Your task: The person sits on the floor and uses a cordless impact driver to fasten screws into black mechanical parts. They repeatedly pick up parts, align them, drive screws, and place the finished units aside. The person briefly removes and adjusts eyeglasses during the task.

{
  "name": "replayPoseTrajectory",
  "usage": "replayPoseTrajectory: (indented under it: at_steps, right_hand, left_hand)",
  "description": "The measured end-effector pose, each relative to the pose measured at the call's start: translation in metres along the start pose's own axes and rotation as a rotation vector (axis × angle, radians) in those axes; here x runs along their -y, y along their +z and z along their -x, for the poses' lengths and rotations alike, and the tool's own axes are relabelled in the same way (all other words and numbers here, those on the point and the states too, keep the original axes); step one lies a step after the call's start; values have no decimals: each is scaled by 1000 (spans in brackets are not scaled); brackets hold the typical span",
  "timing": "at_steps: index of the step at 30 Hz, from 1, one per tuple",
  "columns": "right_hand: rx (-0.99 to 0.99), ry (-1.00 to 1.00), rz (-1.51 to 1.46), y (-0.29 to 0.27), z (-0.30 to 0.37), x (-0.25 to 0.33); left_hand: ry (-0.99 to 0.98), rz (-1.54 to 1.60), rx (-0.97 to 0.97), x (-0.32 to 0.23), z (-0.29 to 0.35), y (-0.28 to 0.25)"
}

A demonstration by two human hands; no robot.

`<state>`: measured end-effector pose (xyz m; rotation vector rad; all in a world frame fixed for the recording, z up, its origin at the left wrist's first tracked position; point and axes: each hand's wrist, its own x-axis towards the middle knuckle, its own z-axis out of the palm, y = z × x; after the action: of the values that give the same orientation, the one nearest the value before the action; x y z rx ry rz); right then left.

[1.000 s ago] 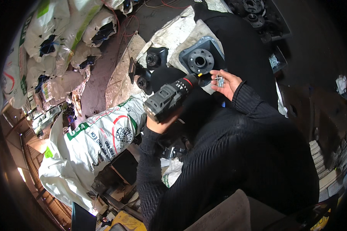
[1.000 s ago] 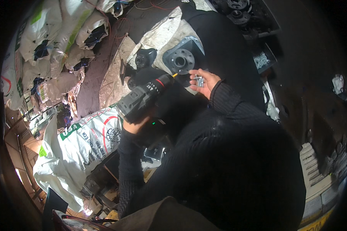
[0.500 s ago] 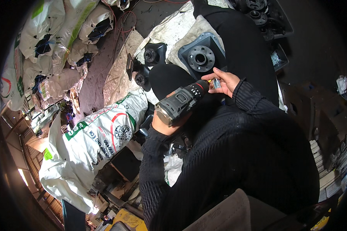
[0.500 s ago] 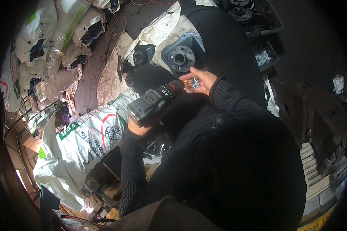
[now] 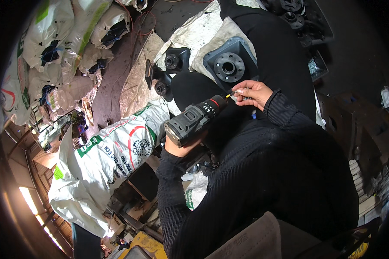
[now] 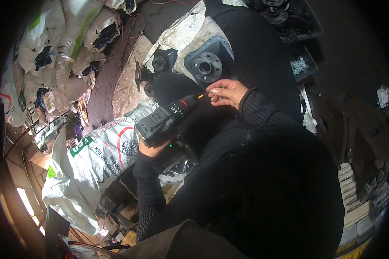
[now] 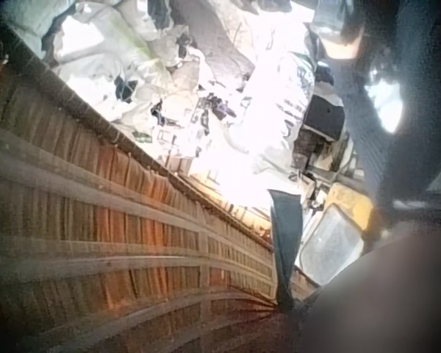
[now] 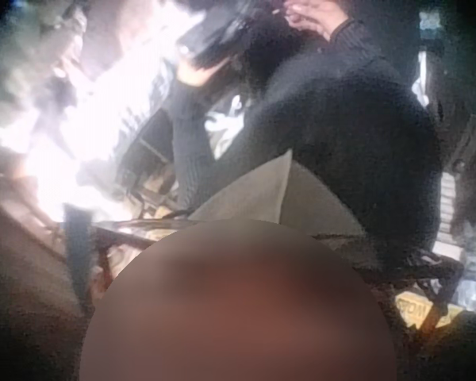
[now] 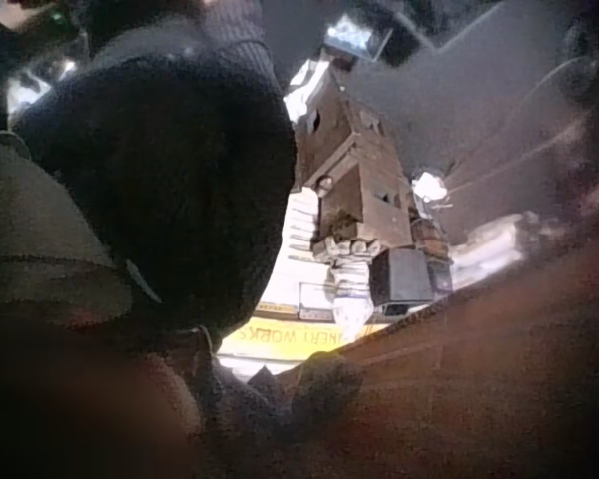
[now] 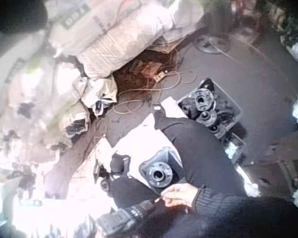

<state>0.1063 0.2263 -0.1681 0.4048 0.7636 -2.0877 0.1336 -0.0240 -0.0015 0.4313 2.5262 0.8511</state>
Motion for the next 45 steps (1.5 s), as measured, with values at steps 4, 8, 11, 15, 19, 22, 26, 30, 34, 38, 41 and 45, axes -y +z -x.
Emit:
replayPoseTrajectory:
  at_steps: [4, 8, 11, 15, 19, 22, 26, 30, 34, 38, 41, 45]
  right_hand:
    - [27, -2, 105, -3, -4, -4]
    - [58, 38, 214, -2, -6, -5]
    - [85, 67, 252, -2, -4, -1]
    - [102, 133, 238, 0, -2, 4]
    - [-47, 88, -52, 2, -2, -2]
    - [-187, 112, -139, -3, -9, -12]
    - [-341, 27, -41, -11, -27, -28]
    - [-513, -41, 100, -10, -42, -39]
    - [-464, -67, 90, -9, -48, -38]
    - [-451, -36, 70, -9, -47, -34]
    - [-460, -34, 88, -8, -48, -32]
    - [-495, -90, 112, -4, -50, -31]
  left_hand:
    - [60, -139, 46, 3, 1, -5]
    - [15, -64, 129, 4, 3, -12]
    - [122, -188, 161, 7, 1, -17]
    - [-65, -5, 189, 5, -1, -20]
    - [99, -186, 119, 0, -16, -18]
    - [114, -126, 71, -2, -38, -14]
    - [88, -115, 62, -6, -66, -8]
    - [24, -26, 93, -15, -83, -7]
    - [-117, -68, 149, -28, -93, -8]
    - [-46, -247, 205, -37, -107, -2]
    - [-11, -397, 202, -43, -113, 5]
    - [-68, -355, 206, -45, -117, 10]
